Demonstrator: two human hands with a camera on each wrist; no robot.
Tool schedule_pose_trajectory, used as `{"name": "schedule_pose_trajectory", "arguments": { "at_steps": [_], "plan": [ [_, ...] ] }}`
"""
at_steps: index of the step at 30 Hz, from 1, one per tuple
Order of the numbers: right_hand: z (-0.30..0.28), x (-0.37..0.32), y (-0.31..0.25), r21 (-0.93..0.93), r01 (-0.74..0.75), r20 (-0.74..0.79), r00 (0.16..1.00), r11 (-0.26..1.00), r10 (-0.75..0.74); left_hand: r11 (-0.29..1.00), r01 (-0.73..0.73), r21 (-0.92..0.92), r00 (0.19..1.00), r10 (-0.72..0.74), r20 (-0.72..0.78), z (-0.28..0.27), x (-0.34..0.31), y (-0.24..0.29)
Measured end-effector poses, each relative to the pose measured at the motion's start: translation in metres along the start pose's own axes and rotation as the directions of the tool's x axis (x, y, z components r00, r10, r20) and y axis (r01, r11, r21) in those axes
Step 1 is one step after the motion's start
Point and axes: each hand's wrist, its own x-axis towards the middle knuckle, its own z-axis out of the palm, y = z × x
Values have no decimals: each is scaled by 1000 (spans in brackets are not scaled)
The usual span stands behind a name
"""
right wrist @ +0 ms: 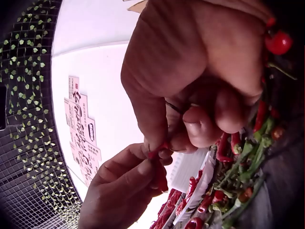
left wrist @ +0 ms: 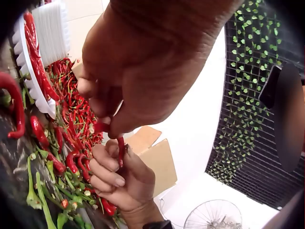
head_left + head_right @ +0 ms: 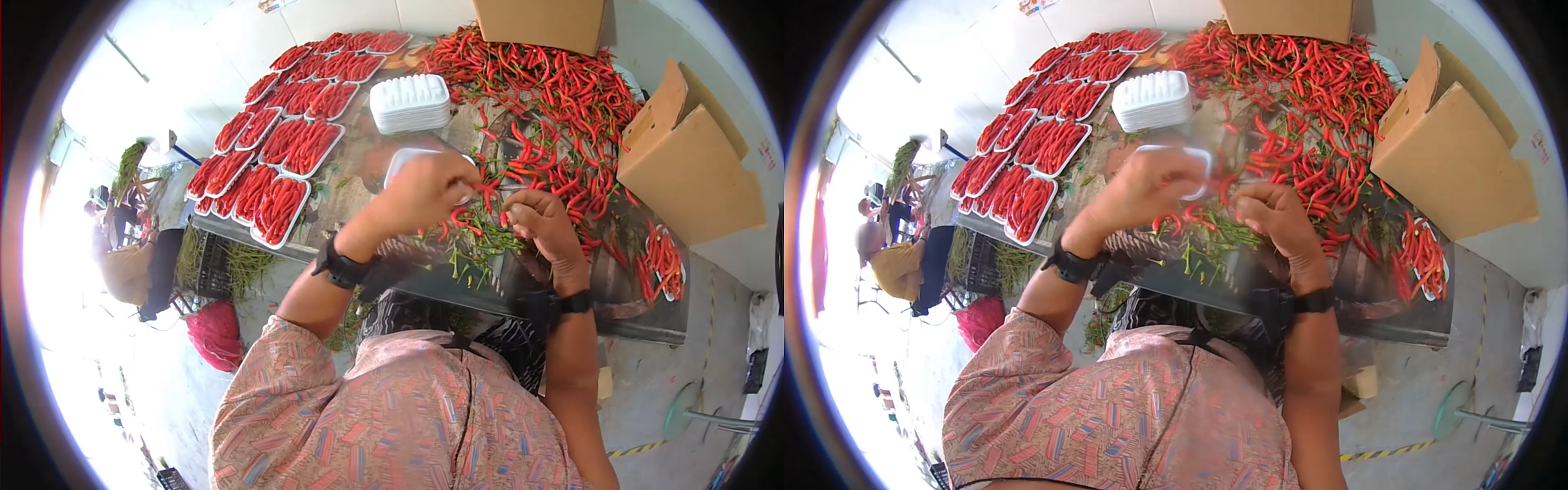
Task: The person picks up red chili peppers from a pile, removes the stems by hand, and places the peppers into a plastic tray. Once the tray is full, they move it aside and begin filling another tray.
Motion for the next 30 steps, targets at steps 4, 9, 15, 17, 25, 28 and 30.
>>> {"name": "schedule_pose_trajectory", "arguments": {
  "at_steps": [4,9,15,17,25,28,30],
  "plan": [
    [-2,1,-1,97,57,23,998,994,-60,984,125,125,977,-100,-189,-32,-6,-16],
    [0,1,-3,79,53,19,998,995,-55,954,80,290,988,-36,-152,-37,-15,-44],
    [0,1,-2,43,58,14,998,997,-59,937,60,343,994,-24,-108,-35,-18,-56],
    [0,1,-2,33,56,11,998,998,-57,929,61,366,995,-29,-92,-36,-18,-57],
    [2,1,-4,10,51,9,999,999,-51,934,23,356,999,-10,-40,-31,-21,-76],
    [3,0,-5,9,39,-2,999,999,-39,933,7,360,1000,1,-22,-31,-21,-77],
    [3,0,-6,5,27,-13,1000,1000,-27,927,0,375,1000,2,-7,-31,-21,-75]
  ]
}}
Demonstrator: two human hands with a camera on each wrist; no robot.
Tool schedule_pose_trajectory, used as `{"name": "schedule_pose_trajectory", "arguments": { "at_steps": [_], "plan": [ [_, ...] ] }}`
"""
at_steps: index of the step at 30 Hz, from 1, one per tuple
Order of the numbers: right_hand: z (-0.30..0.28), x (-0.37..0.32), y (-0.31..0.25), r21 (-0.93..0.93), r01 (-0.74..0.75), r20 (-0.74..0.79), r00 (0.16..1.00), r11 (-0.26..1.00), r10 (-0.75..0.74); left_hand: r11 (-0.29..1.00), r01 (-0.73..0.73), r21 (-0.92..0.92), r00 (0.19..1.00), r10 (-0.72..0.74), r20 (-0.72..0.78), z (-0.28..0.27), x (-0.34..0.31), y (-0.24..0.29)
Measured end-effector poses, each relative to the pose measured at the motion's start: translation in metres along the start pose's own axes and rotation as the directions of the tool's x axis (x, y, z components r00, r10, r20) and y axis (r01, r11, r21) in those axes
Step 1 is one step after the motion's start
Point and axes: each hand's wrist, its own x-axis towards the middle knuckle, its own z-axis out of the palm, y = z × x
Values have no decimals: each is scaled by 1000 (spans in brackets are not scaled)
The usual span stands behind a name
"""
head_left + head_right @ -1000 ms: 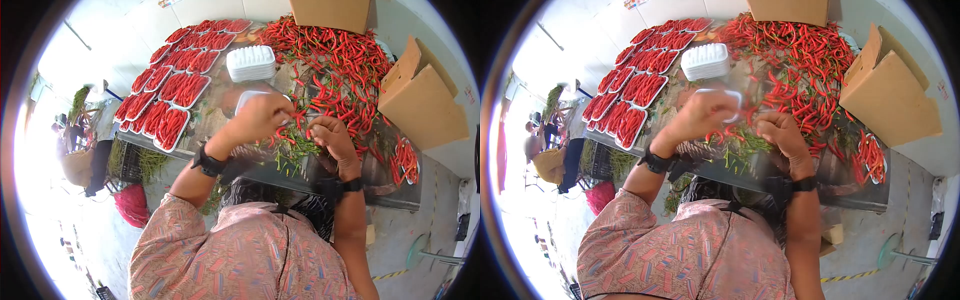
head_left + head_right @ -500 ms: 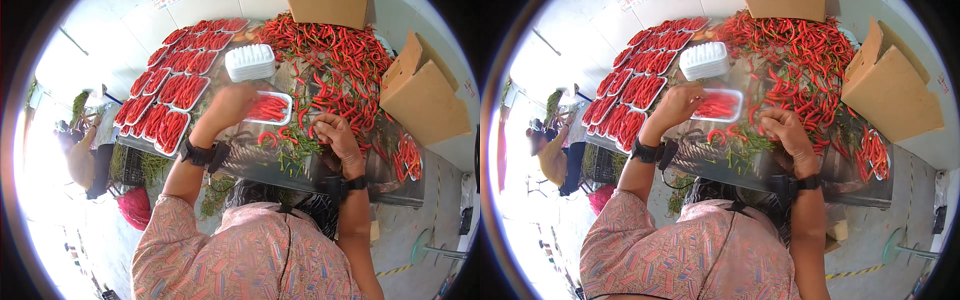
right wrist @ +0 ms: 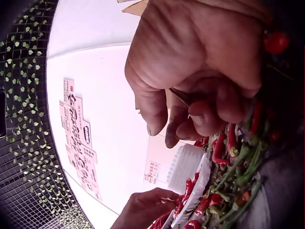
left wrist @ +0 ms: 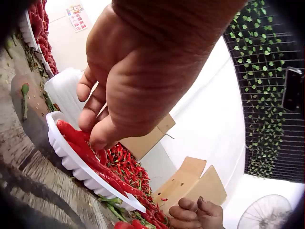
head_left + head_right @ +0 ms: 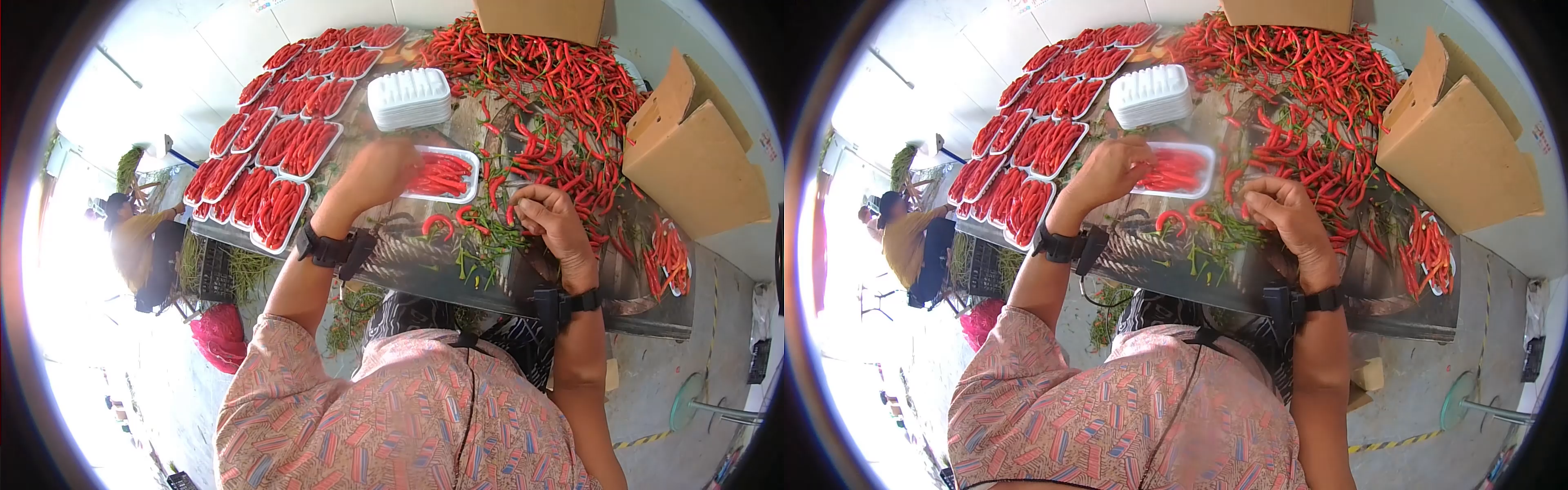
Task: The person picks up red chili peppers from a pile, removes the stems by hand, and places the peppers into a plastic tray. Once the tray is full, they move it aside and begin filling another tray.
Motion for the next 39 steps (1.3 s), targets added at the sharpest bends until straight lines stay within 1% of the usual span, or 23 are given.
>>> {"name": "schedule_pose_trajectory", "arguments": {
  "at_steps": [7,9,11,13,14,15,16,17,19,20,21,22,23,25,26,27,29,33,35,36,38,39],
  "plan": [
    [-4,1,4,38,18,-43,999,999,-16,1000,7,-12,1000,-7,2,1,3,5],
    [-7,2,7,47,31,-51,998,998,-29,996,62,57,998,-64,29,0,5,11],
    [-8,3,9,73,56,-64,997,996,-52,996,71,59,997,-73,36,1,7,14],
    [-9,3,8,95,69,-79,995,993,-62,979,147,141,987,-154,42,-2,8,24],
    [-9,3,8,117,81,-86,994,990,-71,980,144,140,987,-152,45,-2,9,28],
    [-8,3,8,118,81,-88,994,990,-71,992,118,50,993,-118,2,0,11,34],
    [-7,4,7,138,96,-128,989,986,-78,995,88,-41,995,-90,-44,4,12,41],
    [-7,4,7,157,112,-166,982,981,-86,995,88,-42,995,-90,-45,9,15,49],
    [-13,6,10,172,132,-163,981,976,-104,991,17,-136,1000,-18,-6,22,25,67],
    [-15,6,12,189,154,-161,979,970,-124,991,15,-135,1000,-16,-9,30,31,73],
    [-16,5,12,187,157,-161,979,970,-128,994,-9,-112,999,13,35,39,36,79],
    [-16,5,11,197,168,-189,973,966,-130,995,-35,-90,996,42,79,47,41,84],
    [-16,5,10,207,179,-218,967,962,-133,995,-39,-89,996,46,76,54,47,88],
    [-16,5,10,228,190,-246,960,955,-132,997,22,-73,983,-9,183,67,57,94],
    [-17,5,10,251,198,-274,953,947,-127,999,44,6,978,-44,206,73,60,98],
    [-18,5,11,250,202,-277,952,947,-130,999,40,6,978,-40,206,77,62,100],
    [-21,6,13,231,205,-274,952,951,-139,994,98,52,961,-108,256,82,66,102],
    [-19,6,12,174,210,-275,948,962,-157,994,105,19,970,-107,219,94,64,97],
    [-19,6,11,193,202,-263,954,960,-148,1000,16,26,976,-21,216,101,63,90],
    [-18,6,11,194,204,-265,953,960,-149,1000,13,27,976,-19,217,95,64,90],
    [-15,6,9,165,214,-306,939,963,-156,992,32,-124,989,-14,147,81,64,87],
    [-12,5,6,164,217,-309,938,962,-159,992,28,-124,989,-9,147,81,64,82]
  ]
}}
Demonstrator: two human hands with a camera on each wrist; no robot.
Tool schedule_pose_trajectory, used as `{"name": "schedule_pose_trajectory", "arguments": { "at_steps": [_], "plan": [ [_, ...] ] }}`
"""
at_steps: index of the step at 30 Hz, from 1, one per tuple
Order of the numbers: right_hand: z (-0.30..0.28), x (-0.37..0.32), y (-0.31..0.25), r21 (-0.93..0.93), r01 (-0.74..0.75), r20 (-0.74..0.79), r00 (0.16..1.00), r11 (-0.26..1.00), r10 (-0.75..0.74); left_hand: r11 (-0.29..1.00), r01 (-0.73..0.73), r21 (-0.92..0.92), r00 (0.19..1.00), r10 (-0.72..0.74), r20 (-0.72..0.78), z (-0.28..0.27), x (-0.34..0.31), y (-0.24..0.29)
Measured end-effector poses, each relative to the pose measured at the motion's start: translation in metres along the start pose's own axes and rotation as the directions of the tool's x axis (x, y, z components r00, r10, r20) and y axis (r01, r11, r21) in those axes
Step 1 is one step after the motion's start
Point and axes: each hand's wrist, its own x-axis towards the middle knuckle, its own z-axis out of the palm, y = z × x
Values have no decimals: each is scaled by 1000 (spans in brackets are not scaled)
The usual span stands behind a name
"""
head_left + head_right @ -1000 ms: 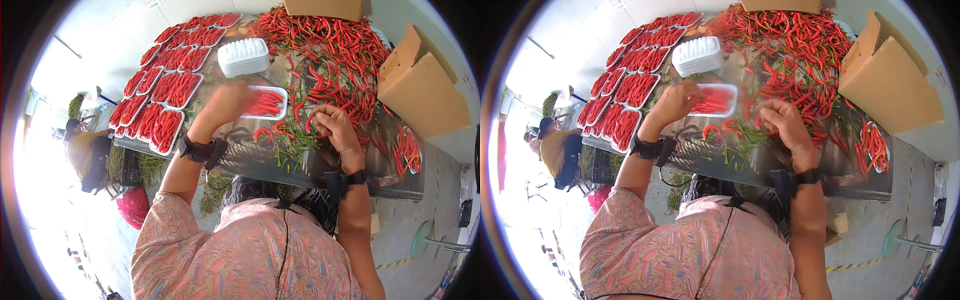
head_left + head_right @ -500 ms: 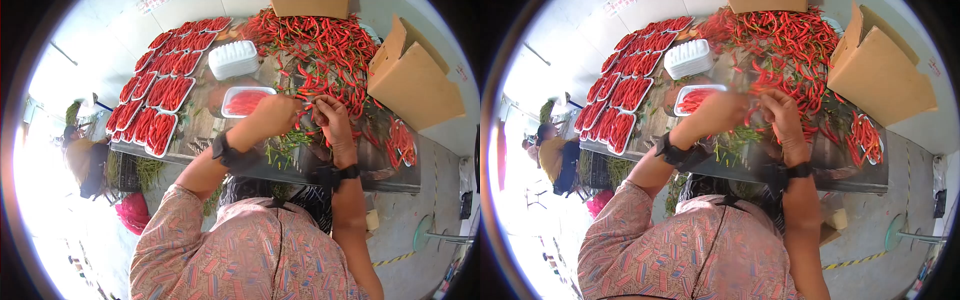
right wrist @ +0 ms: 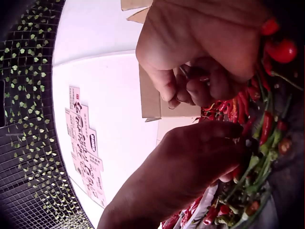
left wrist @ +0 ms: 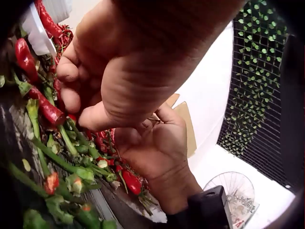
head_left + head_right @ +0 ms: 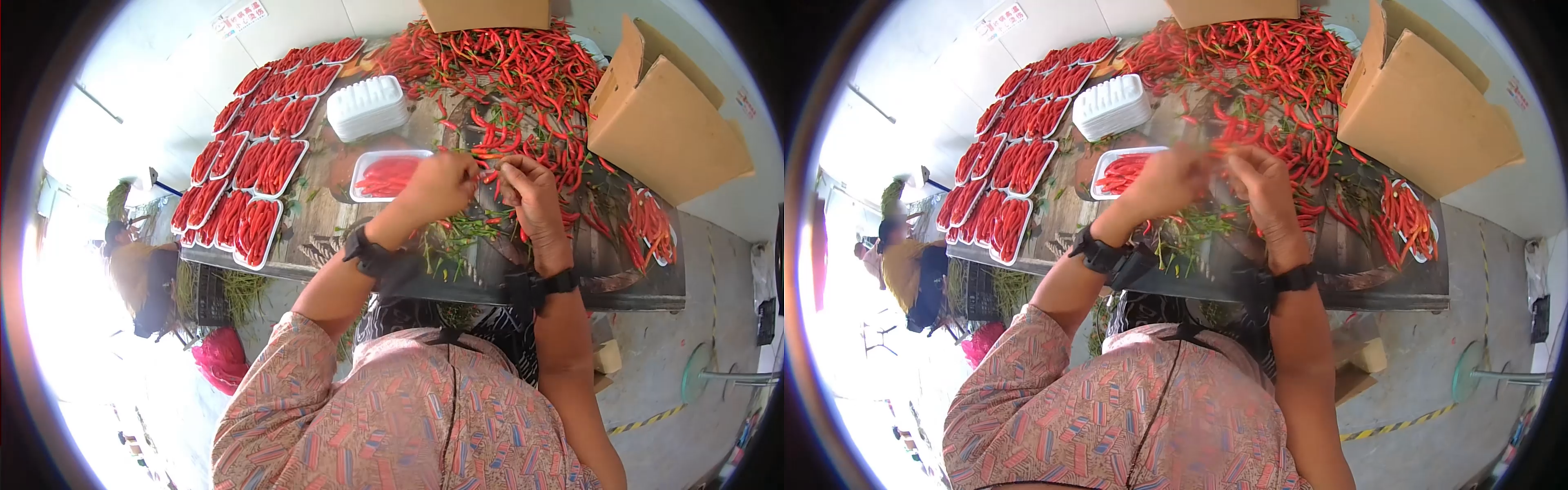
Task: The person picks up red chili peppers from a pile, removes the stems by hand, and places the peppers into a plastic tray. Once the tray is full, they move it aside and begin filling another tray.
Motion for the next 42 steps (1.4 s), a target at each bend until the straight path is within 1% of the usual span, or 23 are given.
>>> {"name": "schedule_pose_trajectory", "arguments": {
  "at_steps": [1,2,3,4,5,6,7,9,11,13,15,19,21,24,25,26,27,28,30,34,36,38,42],
  "plan": [
    [5,-2,-3,-56,5,-37,999,998,-7,955,85,-285,989,-116,-94,1,0,-6],
    [9,-4,-6,-111,9,-73,997,994,-17,824,130,-551,956,-251,-149,1,0,-11],
    [12,-5,-6,-110,12,-76,997,994,-21,752,157,-640,944,-304,-126,-5,-2,-12],
    [14,-5,-7,-192,11,-71,997,981,-25,754,153,-639,946,-299,-126,-8,-2,-10],
    [14,-6,-8,-273,9,-66,997,962,-28,666,132,-734,929,-342,-144,-10,-3,-7],
    [15,-6,-7,-274,11,-69,997,962,-31,567,103,-817,909,-387,-154,-11,-4,-4],
    [15,-6,-7,-306,22,-42,998,952,-37,567,101,-817,911,-384,-153,-10,-4,-3],
    [15,-5,-6,-339,33,-17,999,940,-42,724,102,-683,896,-365,-252,-11,-6,1],
    [14,-5,-5,-414,59,-11,998,908,-70,704,113,-701,900,-372,-228,-14,-8,10],
    [13,-5,-3,-389,41,-20,998,920,-52,685,123,-718,904,-375,-203,-20,-9,19],
    [11,-4,-1,-363,25,-28,999,932,-38,790,167,-589,914,-348,-208,-24,-11,23],
    [8,-3,2,-349,64,-20,997,935,-75,769,147,-623,908,-355,-223,-20,-10,22],
    [8,-2,2,-335,75,-33,995,939,-91,723,135,-678,897,-379,-226,-20,-8,23],
    [7,-1,1,-319,45,-66,995,947,-70,719,121,-684,914,-350,-206,-15,-6,11],
    [8,-2,-1,-254,26,-86,995,967,-49,719,119,-685,916,-345,-204,-15,-6,10],
    [8,-2,-2,-187,7,-105,994,982,-28,671,126,-731,918,-358,-171,-15,-6,10],
    [8,-2,-3,-187,9,-109,994,982,-30,621,135,-772,919,-369,-136,-16,-6,10],
    [8,-2,-4,-153,1,-84,996,988,-14,621,135,-772,921,-365,-133,-13,-5,8],
    [7,-2,-4,-119,-8,-63,998,993,0,628,10,-779,912,-325,-251,-7,-3,4],
    [6,-1,-4,-7,-49,-22,999,999,49,666,4,-746,904,-322,-282,-6,-6,2],
    [5,-1,-4,55,-60,-1,998,997,60,625,-117,-772,904,-255,-343,-4,-7,-2],
    [3,-1,-3,139,-58,89,995,989,46,633,-106,-767,906,-257,-337,-4,-10,-3],
    [5,-2,-2,26,-53,136,989,998,49,664,-91,-742,908,-251,-337,-8,-11,0]
  ]
}}
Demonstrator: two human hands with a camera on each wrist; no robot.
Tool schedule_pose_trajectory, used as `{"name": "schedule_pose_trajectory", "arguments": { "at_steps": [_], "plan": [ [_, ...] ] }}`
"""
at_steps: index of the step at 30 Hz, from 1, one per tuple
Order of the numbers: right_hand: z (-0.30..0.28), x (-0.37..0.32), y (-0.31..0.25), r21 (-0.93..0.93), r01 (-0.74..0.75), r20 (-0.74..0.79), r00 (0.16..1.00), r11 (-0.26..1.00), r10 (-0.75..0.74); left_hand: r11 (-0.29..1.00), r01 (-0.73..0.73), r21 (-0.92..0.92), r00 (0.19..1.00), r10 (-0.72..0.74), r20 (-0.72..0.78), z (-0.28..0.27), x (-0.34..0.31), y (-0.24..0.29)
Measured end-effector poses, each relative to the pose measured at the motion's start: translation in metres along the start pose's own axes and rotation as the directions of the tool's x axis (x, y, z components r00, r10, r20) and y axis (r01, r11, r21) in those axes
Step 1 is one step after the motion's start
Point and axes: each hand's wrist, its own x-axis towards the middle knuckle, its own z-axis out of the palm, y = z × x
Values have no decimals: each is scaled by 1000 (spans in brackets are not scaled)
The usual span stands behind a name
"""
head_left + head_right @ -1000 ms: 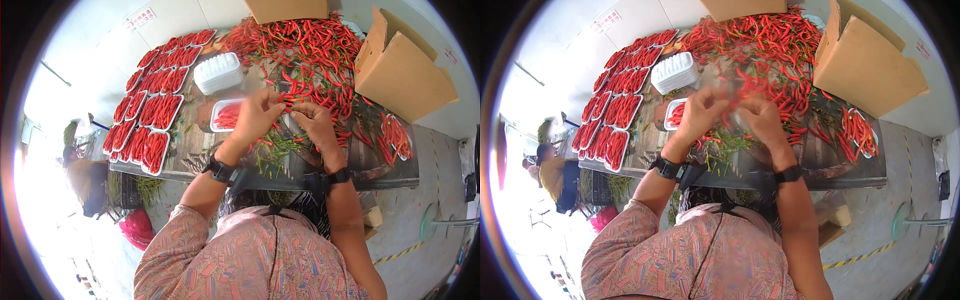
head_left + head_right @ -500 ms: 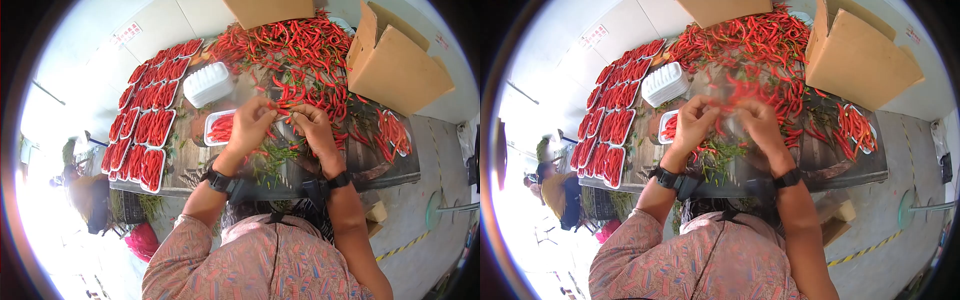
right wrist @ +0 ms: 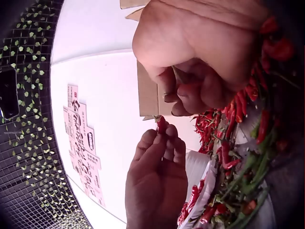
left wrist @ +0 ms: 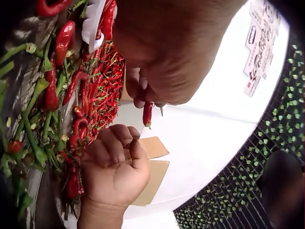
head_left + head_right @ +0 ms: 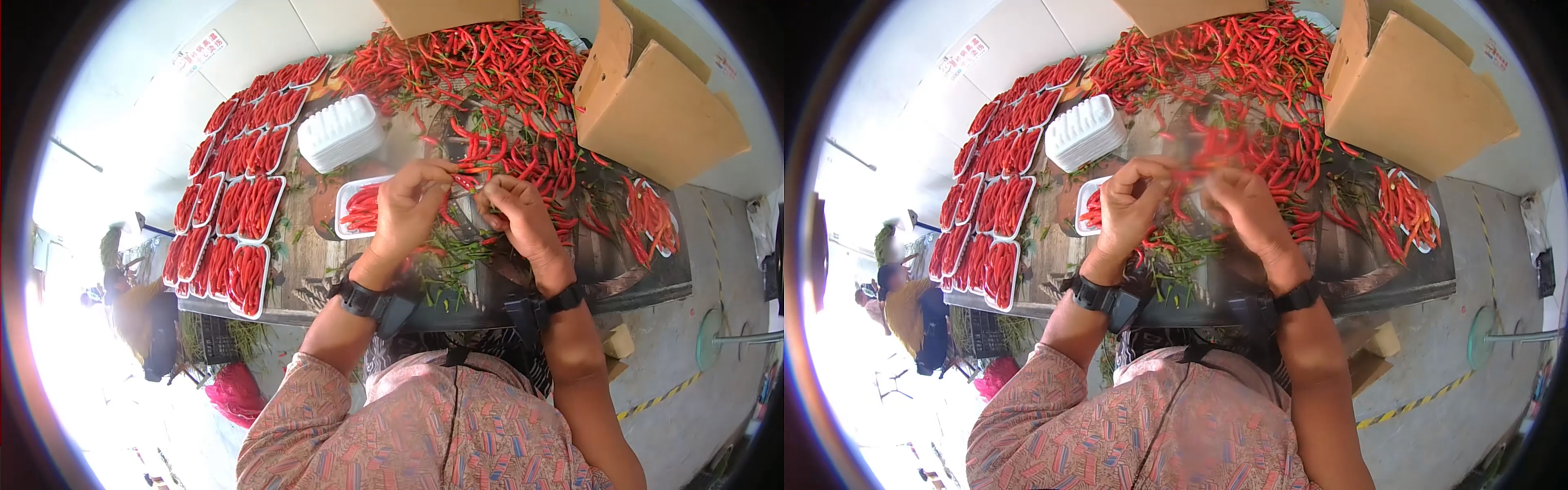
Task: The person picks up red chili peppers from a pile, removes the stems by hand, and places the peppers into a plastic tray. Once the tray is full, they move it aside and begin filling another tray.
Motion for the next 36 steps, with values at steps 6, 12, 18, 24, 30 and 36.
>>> {"name": "schedule_pose_trajectory", "arguments": {
  "at_steps": [6,12,18,24,30,36],
  "plan": [
    [10,-3,-7,-107,-93,-136,988,990,78,984,-83,160,997,83,3,1,0,1],
    [2,-1,-1,-154,-78,-137,989,985,57,985,-108,132,994,103,47,3,-1,-1],
    [6,-2,-4,-76,-46,-136,990,996,35,998,55,-9,998,-55,-5,1,-3,-4],
    [-5,-1,0,153,-9,-47,999,988,17,986,65,-153,998,-63,15,1,-1,-4],
    [2,1,-1,11,-103,-87,991,995,104,984,49,-173,999,-48,9,4,-2,-9],
    [8,-1,-1,-308,-37,-172,985,951,-17,985,-151,85,988,153,-15,-1,0,-1]
  ]
}}
